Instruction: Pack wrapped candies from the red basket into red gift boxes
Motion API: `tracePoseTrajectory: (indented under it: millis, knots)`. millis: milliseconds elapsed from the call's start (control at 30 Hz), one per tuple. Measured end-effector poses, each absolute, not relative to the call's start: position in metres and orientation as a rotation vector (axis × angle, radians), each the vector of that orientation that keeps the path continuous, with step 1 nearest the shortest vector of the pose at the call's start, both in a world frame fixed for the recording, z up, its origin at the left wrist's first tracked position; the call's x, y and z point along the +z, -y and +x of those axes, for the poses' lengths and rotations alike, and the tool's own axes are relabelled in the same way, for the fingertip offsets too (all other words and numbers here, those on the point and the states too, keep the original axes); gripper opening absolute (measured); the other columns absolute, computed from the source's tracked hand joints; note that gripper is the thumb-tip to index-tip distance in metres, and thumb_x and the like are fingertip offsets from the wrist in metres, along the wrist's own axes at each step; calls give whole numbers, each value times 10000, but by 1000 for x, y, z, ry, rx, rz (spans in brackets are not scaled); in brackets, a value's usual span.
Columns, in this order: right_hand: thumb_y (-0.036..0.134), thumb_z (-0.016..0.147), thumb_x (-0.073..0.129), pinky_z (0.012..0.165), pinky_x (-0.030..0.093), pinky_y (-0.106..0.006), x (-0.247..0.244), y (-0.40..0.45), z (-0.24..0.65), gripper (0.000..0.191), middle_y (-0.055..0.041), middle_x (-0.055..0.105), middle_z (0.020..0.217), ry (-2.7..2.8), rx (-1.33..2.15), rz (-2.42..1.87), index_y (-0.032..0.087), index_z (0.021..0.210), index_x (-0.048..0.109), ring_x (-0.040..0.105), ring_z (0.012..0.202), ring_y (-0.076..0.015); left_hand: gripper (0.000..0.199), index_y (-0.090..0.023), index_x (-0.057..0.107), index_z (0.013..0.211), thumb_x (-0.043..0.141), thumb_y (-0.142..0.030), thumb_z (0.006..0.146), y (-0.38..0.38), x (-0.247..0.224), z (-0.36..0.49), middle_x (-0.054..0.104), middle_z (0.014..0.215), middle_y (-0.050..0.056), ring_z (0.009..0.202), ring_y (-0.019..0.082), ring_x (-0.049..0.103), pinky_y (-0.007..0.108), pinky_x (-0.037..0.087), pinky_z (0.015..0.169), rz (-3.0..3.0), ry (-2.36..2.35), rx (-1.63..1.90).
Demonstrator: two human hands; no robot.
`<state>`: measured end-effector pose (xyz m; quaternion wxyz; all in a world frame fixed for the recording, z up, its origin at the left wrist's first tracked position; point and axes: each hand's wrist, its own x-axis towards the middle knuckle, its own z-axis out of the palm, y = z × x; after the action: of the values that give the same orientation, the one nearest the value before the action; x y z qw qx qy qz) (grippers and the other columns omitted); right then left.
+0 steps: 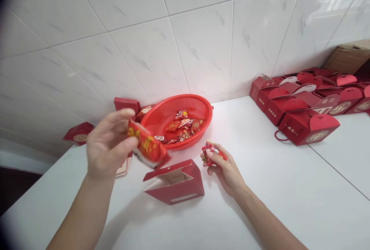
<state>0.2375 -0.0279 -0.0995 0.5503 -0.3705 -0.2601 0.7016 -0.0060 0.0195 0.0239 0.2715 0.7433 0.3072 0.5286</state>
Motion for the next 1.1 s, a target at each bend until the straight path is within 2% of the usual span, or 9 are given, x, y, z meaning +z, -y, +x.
tracePoseTrajectory:
  millis: [67,167,333,467,667,867,1000,1100]
  knots:
    - [406,775,801,518,380,-229,-101,29,237,342,-22,660,857,637,1659,-866,230,1038,672,557,672,-125,333,-292,693,1128,754,-247,804,4,30,-9,758,811,16,643,181,693,298,578,564,2168,-718,1365]
    - [394,786,793,501,352,-225,-102,30,235,354,-24,654,847,667,1660,-848,226,1067,659,537,634,-115,354,-339,701,1072,712,-115,799,31,37,-6,783,816,2,610,186,704,316,587,551,2476,-511,1190]
    - [400,753,817,484,334,-219,-104,31,231,414,-13,642,804,696,1657,-843,225,1091,655,511,606,-110,305,-247,674,1006,679,-23,799,44,35,3,785,823,19,666,163,724,278,574,587,2752,-507,1290]
    - [402,750,817,484,341,-210,-106,31,229,414,-11,642,808,734,1640,-844,217,1082,654,505,613,-104,275,-233,668,1001,678,-32,814,39,27,2,767,790,2,671,143,692,273,554,610,2816,-578,1456]
    - [406,738,819,486,364,-217,-107,34,223,410,6,626,772,780,1636,-854,211,1056,648,508,597,-102,204,-220,663,966,647,-55,846,37,19,1,729,722,-21,634,127,654,267,525,606,2862,-628,1379]
    - [408,725,818,501,400,-233,-112,36,216,423,13,629,748,847,1628,-860,204,1056,653,513,581,-105,185,-191,676,1021,667,-98,862,32,9,-3,763,935,36,850,162,715,275,576,775,2821,-686,1212]
    - [416,738,811,498,385,-228,-113,36,217,406,2,639,759,867,1629,-886,195,1035,644,527,602,-112,162,-195,695,1012,653,-119,876,31,8,-5,752,942,42,882,174,708,288,581,799,2764,-780,1156]
    - [422,733,817,499,380,-232,-112,36,217,415,0,645,751,875,1624,-902,194,1030,636,523,586,-110,273,-210,675,1142,692,-172,872,31,7,-8,743,1064,53,983,187,699,302,576,879,2731,-834,1093]
